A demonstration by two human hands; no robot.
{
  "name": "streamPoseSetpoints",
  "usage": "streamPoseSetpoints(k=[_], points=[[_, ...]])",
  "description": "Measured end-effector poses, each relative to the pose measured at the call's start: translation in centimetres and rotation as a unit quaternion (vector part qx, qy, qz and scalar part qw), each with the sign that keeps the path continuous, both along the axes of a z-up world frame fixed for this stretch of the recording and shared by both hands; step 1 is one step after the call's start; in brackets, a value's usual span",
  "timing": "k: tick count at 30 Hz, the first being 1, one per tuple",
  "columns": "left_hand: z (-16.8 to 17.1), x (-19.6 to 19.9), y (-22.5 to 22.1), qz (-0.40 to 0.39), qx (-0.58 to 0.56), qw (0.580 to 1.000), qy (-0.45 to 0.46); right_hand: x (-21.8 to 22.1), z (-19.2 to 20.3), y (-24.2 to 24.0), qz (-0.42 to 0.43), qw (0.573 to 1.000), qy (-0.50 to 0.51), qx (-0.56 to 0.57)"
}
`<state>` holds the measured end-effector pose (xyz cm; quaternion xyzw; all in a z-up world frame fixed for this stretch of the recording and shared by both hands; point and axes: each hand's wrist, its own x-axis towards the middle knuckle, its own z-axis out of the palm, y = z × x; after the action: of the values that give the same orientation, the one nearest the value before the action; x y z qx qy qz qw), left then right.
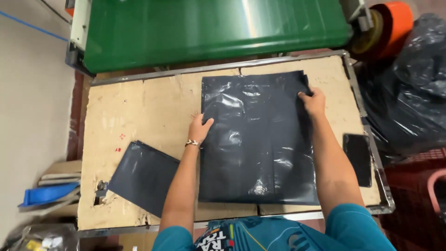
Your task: Folding and stacking plastic bags as they are produced and delivered by a conveyor belt.
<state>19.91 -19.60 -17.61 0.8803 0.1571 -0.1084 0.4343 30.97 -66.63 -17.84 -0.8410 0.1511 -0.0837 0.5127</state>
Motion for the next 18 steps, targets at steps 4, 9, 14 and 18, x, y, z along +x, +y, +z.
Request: streamPoseSetpoints(k=[4, 9, 14, 18], points=[[2.7, -1.4, -1.1, 0.007, 0.002, 1.000, 0.002, 1.3, 0.9, 0.4, -0.008, 0.997, -0.002, -0.080], [4.4, -2.1, -2.8, 0.029, 0.040, 0.999, -0.002, -0.1, 8.1, 5.2, -0.004, 0.973, 0.127, -0.193], [3.4, -3.3, -7.3, -0.107, 0.359, 0.841, -0.391, 1.6, 6.4, 4.5, -0.014, 0.960, 0.219, -0.172], [5.3, -4.5, -11.5, -0.228, 0.137, 0.891, -0.367, 3.2, 3.3, 3.6, -0.023, 0.979, 0.155, -0.130]])
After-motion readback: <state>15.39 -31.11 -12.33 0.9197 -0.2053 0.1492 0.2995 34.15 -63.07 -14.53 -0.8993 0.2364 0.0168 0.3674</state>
